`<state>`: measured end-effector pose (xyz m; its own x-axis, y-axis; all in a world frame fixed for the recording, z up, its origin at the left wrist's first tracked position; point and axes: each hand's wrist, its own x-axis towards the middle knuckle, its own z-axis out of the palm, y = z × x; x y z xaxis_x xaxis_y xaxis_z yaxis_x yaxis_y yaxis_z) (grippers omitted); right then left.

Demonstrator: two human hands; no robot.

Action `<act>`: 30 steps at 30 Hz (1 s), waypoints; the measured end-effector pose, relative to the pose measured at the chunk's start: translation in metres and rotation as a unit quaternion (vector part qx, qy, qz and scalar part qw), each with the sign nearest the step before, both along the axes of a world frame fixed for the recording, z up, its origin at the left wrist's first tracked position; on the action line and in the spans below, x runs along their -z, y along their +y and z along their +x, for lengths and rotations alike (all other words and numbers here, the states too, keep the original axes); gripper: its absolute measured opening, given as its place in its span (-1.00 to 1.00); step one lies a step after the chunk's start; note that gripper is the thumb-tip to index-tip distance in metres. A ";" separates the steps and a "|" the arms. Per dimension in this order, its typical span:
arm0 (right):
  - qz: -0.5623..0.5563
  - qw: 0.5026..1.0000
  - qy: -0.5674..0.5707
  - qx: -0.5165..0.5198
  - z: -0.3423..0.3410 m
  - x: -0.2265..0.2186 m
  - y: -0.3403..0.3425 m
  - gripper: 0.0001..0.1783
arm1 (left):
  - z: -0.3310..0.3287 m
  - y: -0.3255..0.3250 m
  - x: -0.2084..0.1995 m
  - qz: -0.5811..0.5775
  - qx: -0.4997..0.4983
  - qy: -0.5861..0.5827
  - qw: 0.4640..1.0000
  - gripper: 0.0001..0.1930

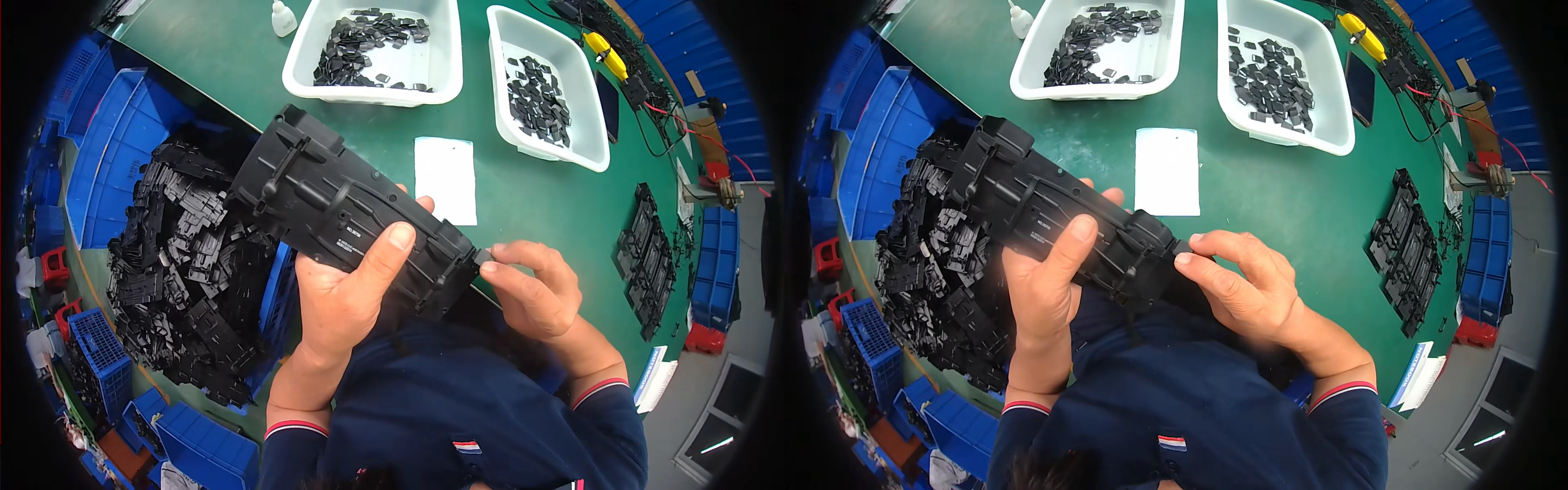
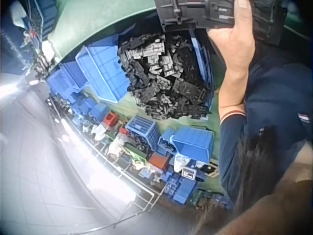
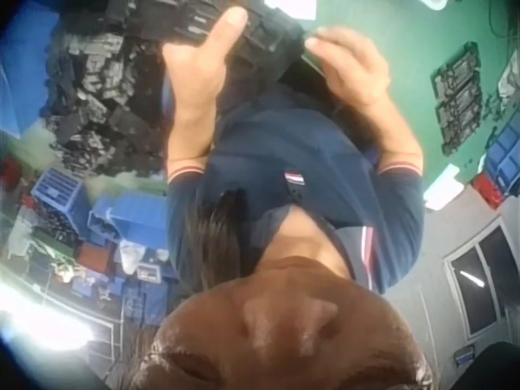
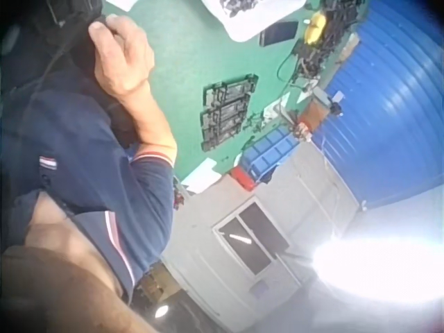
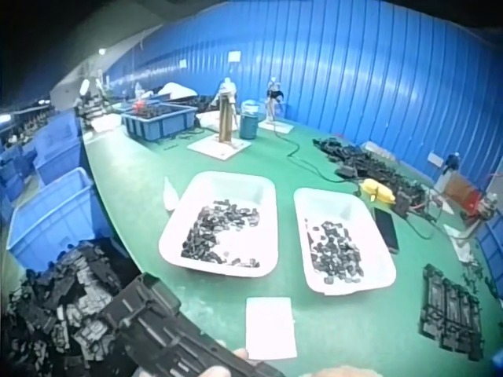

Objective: Manually assemble small plastic components onto a larger black plastic chassis at a factory workstation.

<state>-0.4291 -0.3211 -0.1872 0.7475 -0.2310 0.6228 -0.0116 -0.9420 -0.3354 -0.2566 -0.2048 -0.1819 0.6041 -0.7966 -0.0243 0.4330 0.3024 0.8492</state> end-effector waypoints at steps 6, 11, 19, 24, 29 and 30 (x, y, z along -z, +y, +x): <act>-0.014 1.000 0.001 -0.004 -0.001 0.000 -0.001 -0.57 | -0.003 0.000 -0.001 -0.010 0.001 -0.027 1.000 -0.76; -0.006 1.000 0.003 -0.006 -0.001 -0.001 -0.001 -0.61 | -0.004 -0.001 -0.001 -0.019 0.003 -0.059 0.998 -0.77; 0.001 1.000 0.020 -0.022 -0.001 -0.005 -0.002 -0.65 | -0.006 0.001 -0.005 -0.009 0.007 -0.078 0.997 -0.76; -0.004 0.999 0.028 -0.029 -0.001 -0.007 -0.003 -0.69 | -0.007 0.001 -0.005 -0.015 0.010 -0.063 0.998 -0.76; -0.006 0.999 0.030 -0.025 0.002 -0.009 -0.002 -0.70 | -0.009 0.001 -0.005 -0.019 0.012 -0.045 0.999 -0.76; -0.004 0.999 0.030 -0.024 0.002 -0.009 -0.002 -0.70 | -0.009 0.001 -0.005 -0.022 0.014 -0.043 0.999 -0.76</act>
